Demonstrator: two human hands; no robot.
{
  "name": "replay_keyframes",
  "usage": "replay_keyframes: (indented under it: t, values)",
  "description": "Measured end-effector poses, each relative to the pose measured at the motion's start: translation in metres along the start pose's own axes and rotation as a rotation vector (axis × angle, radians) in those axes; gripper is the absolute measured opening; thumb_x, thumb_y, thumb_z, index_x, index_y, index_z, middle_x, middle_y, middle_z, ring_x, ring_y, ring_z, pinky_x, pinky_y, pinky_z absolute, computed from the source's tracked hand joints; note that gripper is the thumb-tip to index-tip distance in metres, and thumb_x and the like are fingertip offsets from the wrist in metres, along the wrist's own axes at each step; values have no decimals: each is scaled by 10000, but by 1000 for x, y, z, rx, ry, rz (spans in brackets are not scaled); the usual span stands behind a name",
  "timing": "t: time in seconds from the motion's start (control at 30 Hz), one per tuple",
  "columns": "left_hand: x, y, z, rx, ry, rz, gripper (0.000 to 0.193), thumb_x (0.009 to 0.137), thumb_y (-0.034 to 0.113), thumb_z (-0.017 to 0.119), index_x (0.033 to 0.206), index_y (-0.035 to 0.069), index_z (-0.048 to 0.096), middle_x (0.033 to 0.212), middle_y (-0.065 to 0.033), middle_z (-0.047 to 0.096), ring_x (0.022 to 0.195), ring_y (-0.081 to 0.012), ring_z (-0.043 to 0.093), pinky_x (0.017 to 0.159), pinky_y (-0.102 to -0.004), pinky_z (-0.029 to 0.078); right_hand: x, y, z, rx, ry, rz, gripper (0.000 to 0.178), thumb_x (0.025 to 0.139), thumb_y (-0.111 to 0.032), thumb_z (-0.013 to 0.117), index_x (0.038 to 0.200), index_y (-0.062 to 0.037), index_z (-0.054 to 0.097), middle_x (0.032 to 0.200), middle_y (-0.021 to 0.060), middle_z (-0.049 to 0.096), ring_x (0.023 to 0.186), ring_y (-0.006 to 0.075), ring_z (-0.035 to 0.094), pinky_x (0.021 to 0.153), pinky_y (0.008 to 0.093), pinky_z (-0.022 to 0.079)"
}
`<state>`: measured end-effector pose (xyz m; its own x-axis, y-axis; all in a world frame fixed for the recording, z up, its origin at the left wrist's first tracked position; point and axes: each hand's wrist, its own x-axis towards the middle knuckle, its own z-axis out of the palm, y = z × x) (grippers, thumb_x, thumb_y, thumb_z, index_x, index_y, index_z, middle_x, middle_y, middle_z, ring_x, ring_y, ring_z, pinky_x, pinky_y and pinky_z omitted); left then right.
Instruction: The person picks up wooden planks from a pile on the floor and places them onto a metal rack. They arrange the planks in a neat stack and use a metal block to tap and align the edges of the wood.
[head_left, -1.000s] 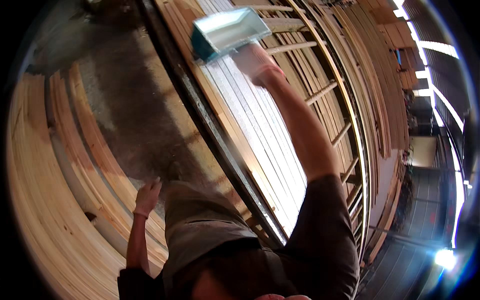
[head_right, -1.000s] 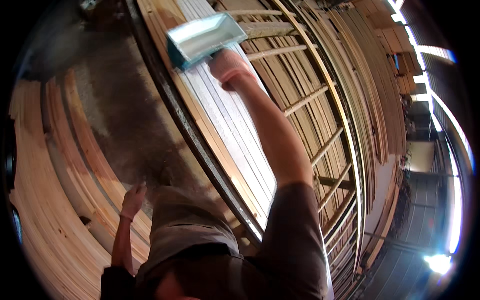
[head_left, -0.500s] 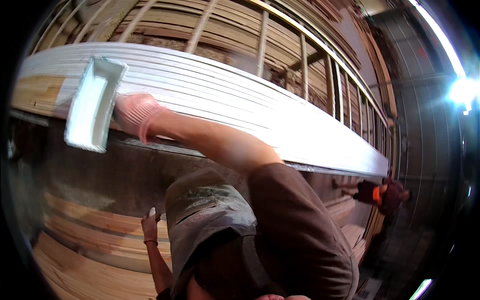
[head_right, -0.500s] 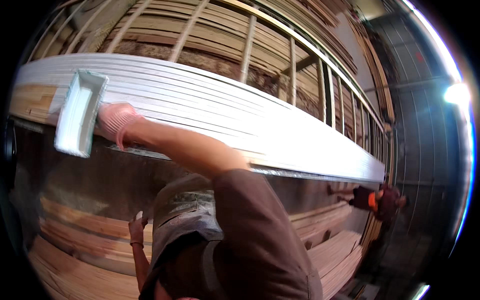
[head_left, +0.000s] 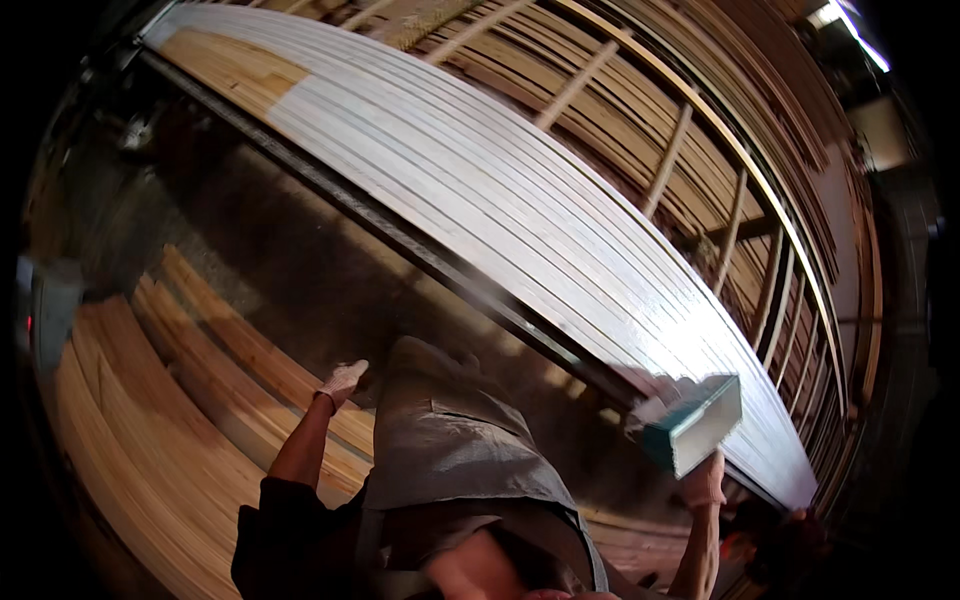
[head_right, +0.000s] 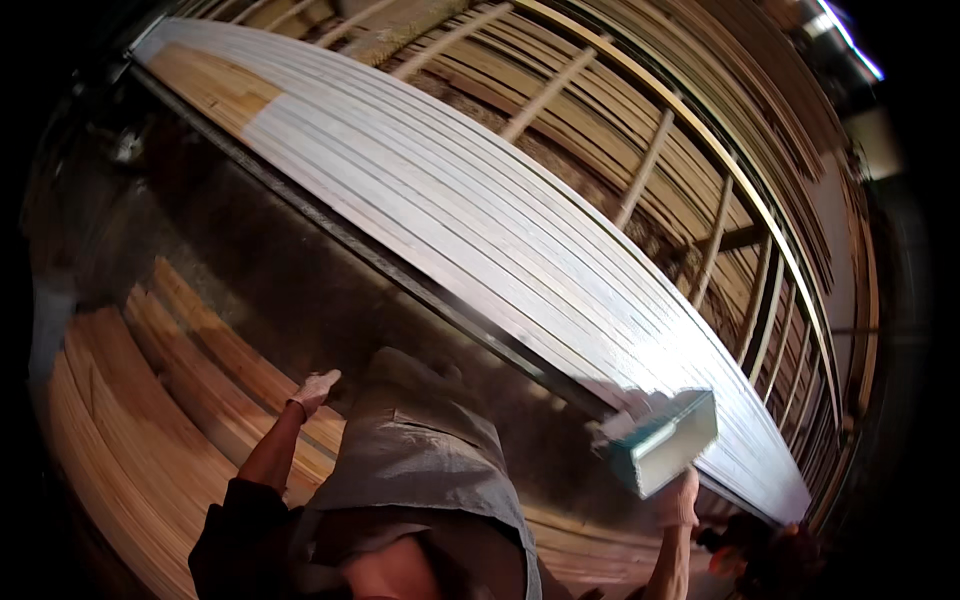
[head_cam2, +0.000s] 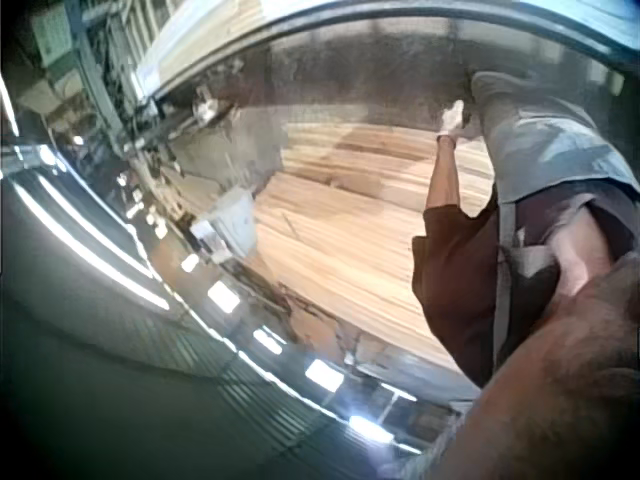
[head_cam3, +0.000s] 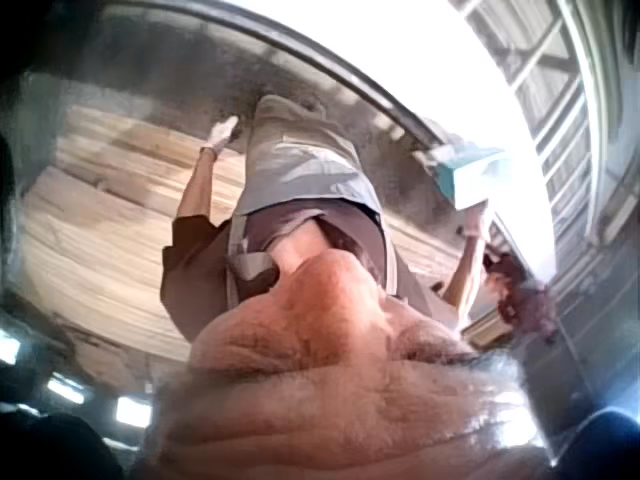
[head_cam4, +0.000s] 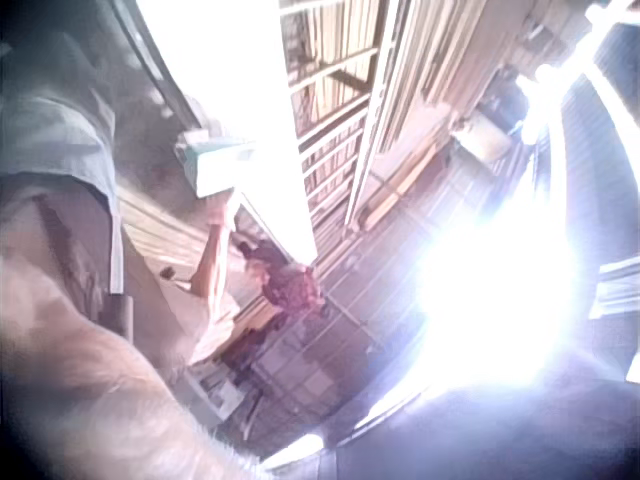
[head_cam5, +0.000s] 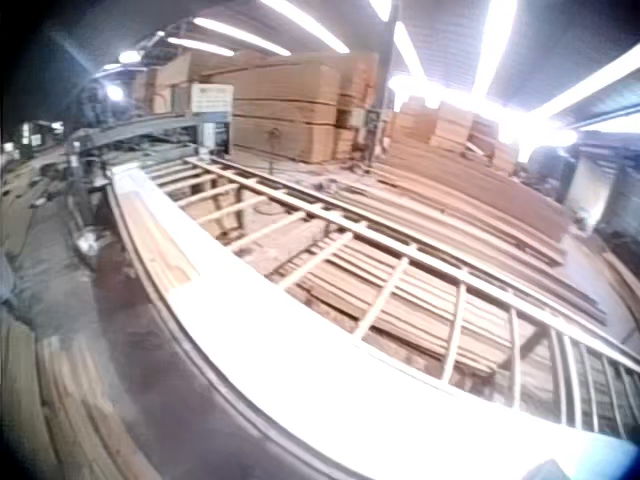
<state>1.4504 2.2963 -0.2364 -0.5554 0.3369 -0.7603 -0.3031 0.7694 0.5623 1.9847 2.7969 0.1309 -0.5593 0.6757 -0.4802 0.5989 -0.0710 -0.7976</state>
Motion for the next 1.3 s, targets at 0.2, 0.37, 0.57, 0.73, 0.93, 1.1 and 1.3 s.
replay_keyframes:
  t: [0.2,0.37,0.57,0.73,0.93,1.1,1.3]
  values:
    - [-11,-17,-21,-164,21,-39,534,983,496,635,1093,-19,722,1000,-73,709,895,-181,652,798,-355,525,33,60,-13,-623,316,-154,316,960,-129,616,1253,-33,685,1207,154,734,1144,297,691,963,411,534]
    - [-33,-29,-97,-541,39,-177,492,968,453,634,1138,2,728,1014,-107,757,877,-185,702,787,-347,545,132,-5,58,-1517,336,-529,194,915,-109,632,1060,-34,735,1034,119,761,993,310,717,857,426,550]
    - [-53,-58,-206,-610,156,-379,524,965,412,656,1213,-47,705,1027,-185,772,788,-220,713,760,-335,586,257,-161,221,-1409,218,-584,234,919,-130,630,1127,-73,718,1071,123,738,1018,316,698,781,442,524]
    - [-28,-93,-325,-1096,168,-376,230,970,279,617,816,114,571,664,-15,539,530,-120,454,504,-296,372,371,-315,402,-1912,44,-953,199,881,-203,637,1000,-137,782,919,74,778,846,228,750,620,423,551]
    - [31,-79,-406,-1155,217,-326,237,960,244,610,767,143,516,655,-6,518,521,-110,426,505,-281,325,485,-487,583,-1760,-34,-1308,201,887,-186,615,918,-62,771,908,133,766,829,275,740,673,435,570]
    - [112,-23,-484,-1027,295,-314,238,938,312,651,861,91,602,764,-60,650,651,-173,593,639,-330,481,552,-637,759,-1885,-194,-1153,291,965,-236,577,1024,-31,775,988,206,760,942,364,746,827,467,605]
    - [163,2,-571,-1229,301,-303,322,947,362,662,1012,47,679,867,-105,716,736,-213,659,771,-348,549,617,-792,968,-1521,-245,-1129,313,1013,-236,570,1044,16,753,1014,236,758,991,401,738,847,486,600]
